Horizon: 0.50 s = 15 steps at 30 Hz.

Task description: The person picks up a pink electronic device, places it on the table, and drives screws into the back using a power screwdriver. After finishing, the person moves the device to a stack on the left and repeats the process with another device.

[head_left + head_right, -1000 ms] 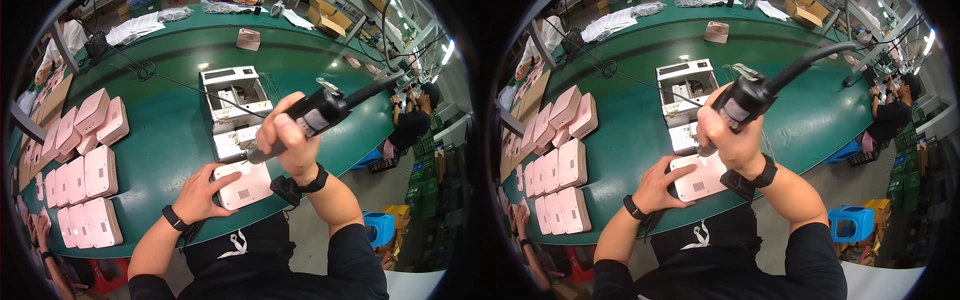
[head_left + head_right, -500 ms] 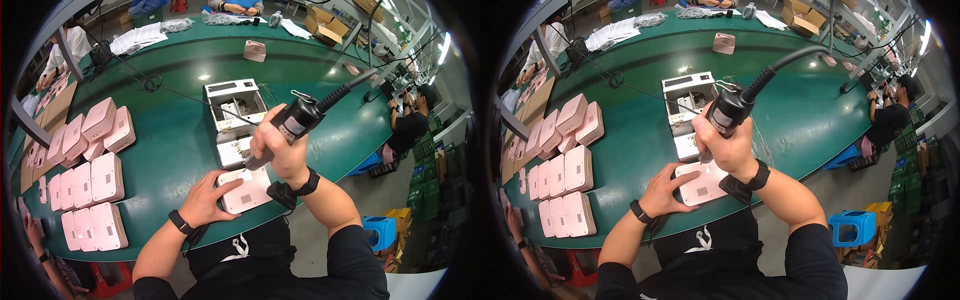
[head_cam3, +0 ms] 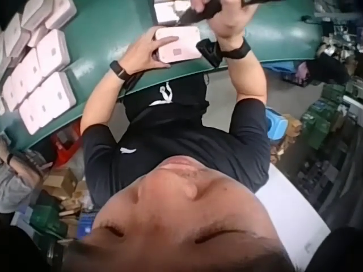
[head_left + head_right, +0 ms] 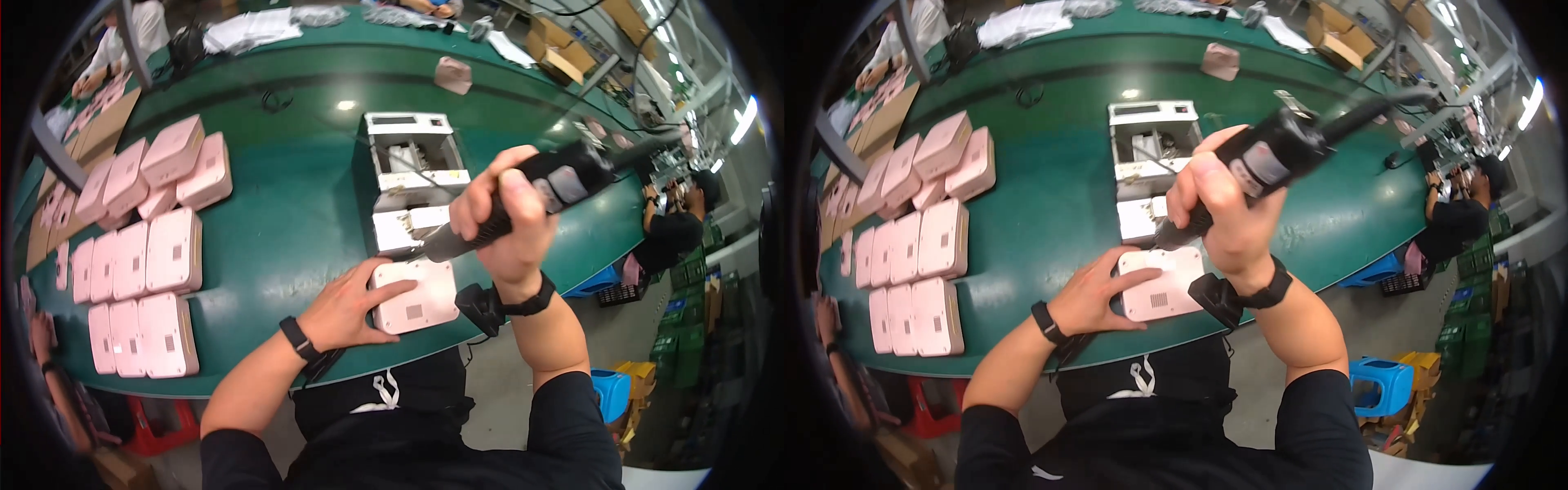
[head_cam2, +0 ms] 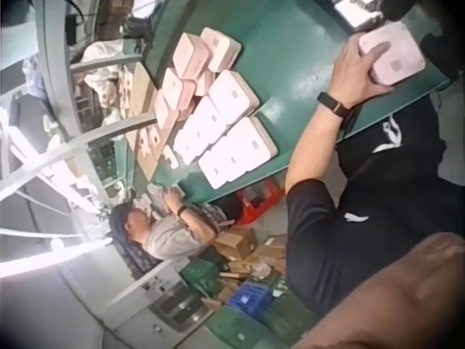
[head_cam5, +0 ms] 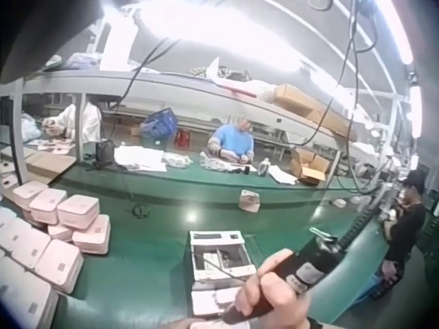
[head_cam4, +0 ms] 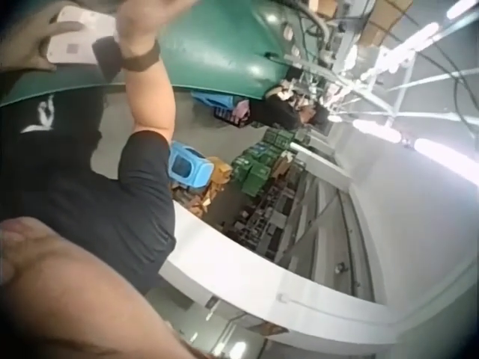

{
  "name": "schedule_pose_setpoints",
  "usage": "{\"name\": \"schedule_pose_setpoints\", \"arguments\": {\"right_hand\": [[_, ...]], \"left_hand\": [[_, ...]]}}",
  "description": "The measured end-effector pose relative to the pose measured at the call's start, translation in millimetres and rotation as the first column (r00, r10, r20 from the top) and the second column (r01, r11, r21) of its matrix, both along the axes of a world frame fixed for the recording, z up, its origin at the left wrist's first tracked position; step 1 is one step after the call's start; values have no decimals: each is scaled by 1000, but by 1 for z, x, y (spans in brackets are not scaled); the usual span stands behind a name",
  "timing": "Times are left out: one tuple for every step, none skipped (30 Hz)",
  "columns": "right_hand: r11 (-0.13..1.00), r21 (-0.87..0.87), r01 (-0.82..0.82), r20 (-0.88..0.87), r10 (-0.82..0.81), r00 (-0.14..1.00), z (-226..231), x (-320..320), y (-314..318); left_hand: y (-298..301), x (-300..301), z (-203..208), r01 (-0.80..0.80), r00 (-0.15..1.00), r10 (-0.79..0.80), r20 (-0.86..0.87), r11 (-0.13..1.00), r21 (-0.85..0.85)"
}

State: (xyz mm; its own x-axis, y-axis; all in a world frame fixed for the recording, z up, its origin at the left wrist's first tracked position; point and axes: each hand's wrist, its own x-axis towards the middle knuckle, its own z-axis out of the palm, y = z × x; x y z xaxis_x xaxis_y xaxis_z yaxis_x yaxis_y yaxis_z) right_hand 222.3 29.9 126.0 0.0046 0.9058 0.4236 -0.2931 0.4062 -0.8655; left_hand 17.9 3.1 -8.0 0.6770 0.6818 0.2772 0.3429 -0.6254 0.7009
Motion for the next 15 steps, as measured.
{"name": "schedule_pose_setpoints", "arguments": {"right_hand": [[1000, -15, -8, 0, 8, 1000, -1, -4, -3], [998, 8, -59, 9, 59, 998, -2, -9, -7], [993, 31, -110, 19, 110, 994, -3, -13, -10], [985, 63, -159, 30, 157, 987, -4, -16, -11], [985, 59, -163, 29, 162, 986, -5, -18, -11], [985, 43, -167, 56, 165, 985, -6, -21, -11], [985, 27, -170, 83, 167, 982, -8, -23, -11], [985, 11, -171, 111, 169, 979, -9, -25, -10], [985, 3, -174, 110, 173, 979, -13, -28, -10], [984, -10, -180, 100, 180, 979, -18, -31, -8], [983, -23, -185, 89, 186, 979, -24, -33, -7], [981, -36, -189, 77, 191, 979, -28, -35, -6], [981, -43, -191, 75, 194, 978, -30, -35, -4], [983, -33, -182, 106, 185, 977, -30, -35, -4], [984, -22, -174, 136, 175, 975, -30, -34, -4]], "left_hand": [[4, 0, 1, 14, 1000, -14, -2, 1000, 1], [6, 1, 1, 28, 1000, -28, -4, 1000, 3], [5, 1, 0, 42, 999, -42, -6, 999, 5], [4, 1, -1, 37, 999, -37, -6, 999, 0], [4, 2, -2, 32, 999, -32, -6, 999, 1], [4, 2, -3, 28, 1000, -28, -5, 1000, 3], [5, 2, -3, 24, 1000, -24, -4, 1000, 6], [6, 2, -4, 21, 1000, -21, -3, 1000, 3], [5, 2, -5, 23, 1000, -23, -2, 1000, -7], [4, 2, -5, 26, 1000, -26, -1, 1000, -18], [4, 1, -6, 29, 1000, -29, 1, 999, -29], [5, 1, -7, 27, 1000, -27, 1, 999, -37], [6, 0, -7, 30, 1000, -30, 8, 999, -40], [9, 0, -6, 37, 999, -36, 18, 999, -40], [10, 0, -5, 43, 999, -42, 26, 998, -37]]}}
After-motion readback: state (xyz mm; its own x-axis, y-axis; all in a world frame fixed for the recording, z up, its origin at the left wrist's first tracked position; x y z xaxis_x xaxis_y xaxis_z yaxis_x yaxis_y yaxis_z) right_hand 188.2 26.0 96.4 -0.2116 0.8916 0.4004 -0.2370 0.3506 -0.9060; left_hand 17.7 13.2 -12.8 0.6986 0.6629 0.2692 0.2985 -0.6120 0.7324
